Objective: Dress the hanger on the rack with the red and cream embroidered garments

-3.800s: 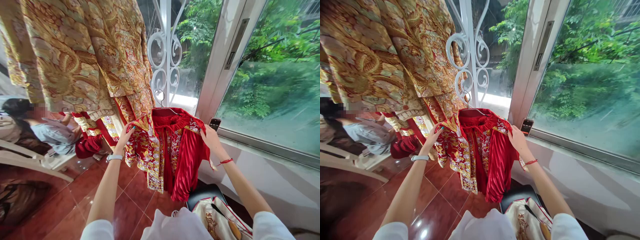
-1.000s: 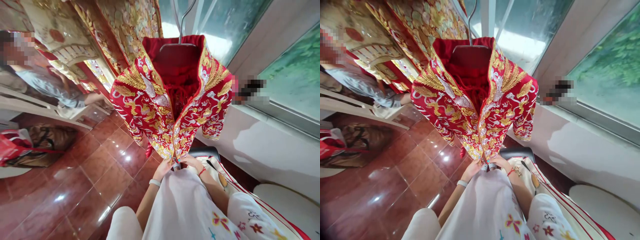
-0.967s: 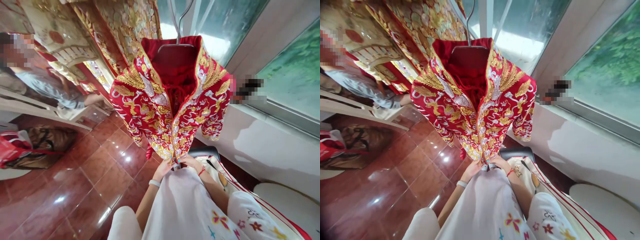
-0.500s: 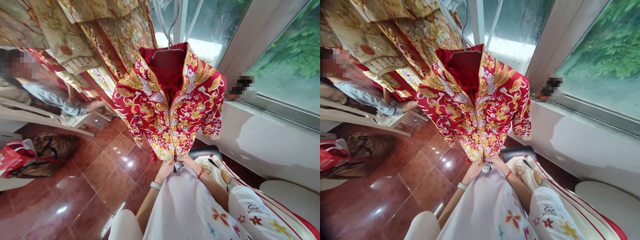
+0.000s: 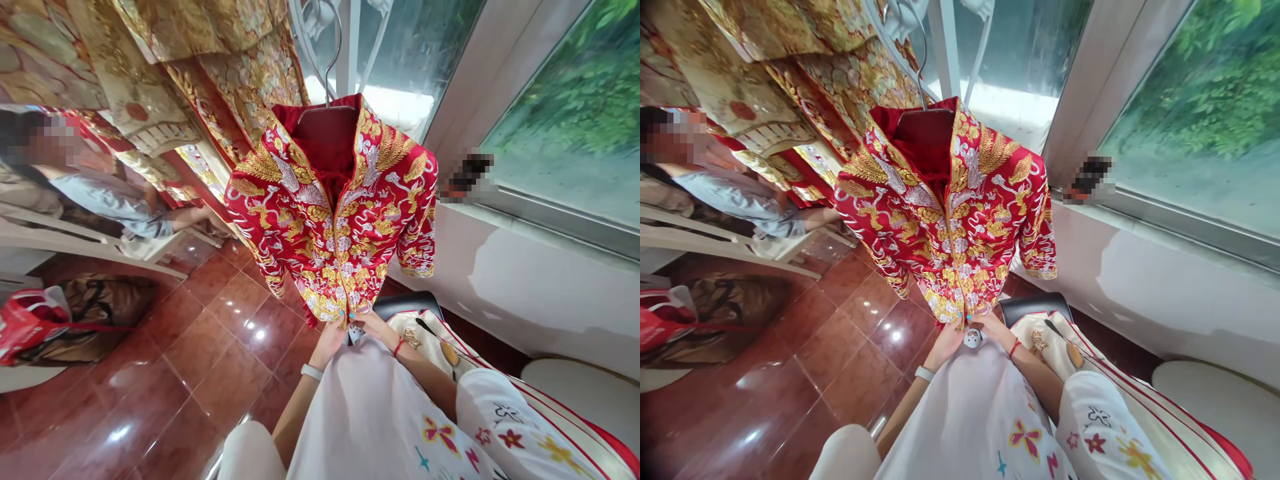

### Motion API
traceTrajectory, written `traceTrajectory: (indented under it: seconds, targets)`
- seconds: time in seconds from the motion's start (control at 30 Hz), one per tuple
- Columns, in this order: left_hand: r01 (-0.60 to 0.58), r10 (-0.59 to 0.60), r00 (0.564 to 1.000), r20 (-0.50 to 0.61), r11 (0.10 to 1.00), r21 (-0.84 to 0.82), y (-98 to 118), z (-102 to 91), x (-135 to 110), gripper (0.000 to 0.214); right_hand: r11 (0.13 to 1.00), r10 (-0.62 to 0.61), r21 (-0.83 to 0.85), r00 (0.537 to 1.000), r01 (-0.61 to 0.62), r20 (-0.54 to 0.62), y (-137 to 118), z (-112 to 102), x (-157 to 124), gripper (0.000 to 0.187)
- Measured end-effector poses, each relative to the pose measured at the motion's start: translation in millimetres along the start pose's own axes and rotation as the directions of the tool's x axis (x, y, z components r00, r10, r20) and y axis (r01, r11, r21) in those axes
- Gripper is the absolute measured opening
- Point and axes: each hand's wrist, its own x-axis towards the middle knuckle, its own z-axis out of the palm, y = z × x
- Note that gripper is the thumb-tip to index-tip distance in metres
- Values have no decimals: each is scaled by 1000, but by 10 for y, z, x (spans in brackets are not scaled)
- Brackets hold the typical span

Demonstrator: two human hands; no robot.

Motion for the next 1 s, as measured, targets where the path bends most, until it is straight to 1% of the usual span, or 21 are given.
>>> traceTrajectory:
  seconds: [0.17,0.3,0.47,0.53,0.6,0.7,0.8,0.93,1.0]
  targets:
    - [-9,11,999,-46,999,38,-4,5,-27,38,1000,-2,-8,1000,2,-4,19,12,-20,54]
    - [-63,67,996,-53,996,69,8,49,-63,37,999,-34,16,999,34,-8,42,63,-49,48]
    - [-163,182,975,-126,975,149,-10,79,-51,41,996,-75,48,995,78,-69,106,135,-25,49]
    - [-181,203,969,-143,972,151,-26,64,-24,42,993,-95,55,991,101,-93,148,147,16,48]
    - [-194,216,963,-163,971,138,-44,40,7,42,987,-131,71,981,143,-142,192,146,71,46]
    - [-194,221,953,-205,970,145,-72,4,55,41,980,-165,76,967,182,-196,236,115,153,44]
    - [-175,210,949,-234,971,162,-104,-21,94,39,982,-159,64,965,176,-206,260,51,204,46]
    - [-147,190,946,-264,973,176,-143,-73,132,34,993,-98,45,974,109,-207,309,-43,255,47]
    - [-154,204,935,-289,970,189,-157,-114,158,36,995,-86,28,976,93,-200,333,-74,299,49]
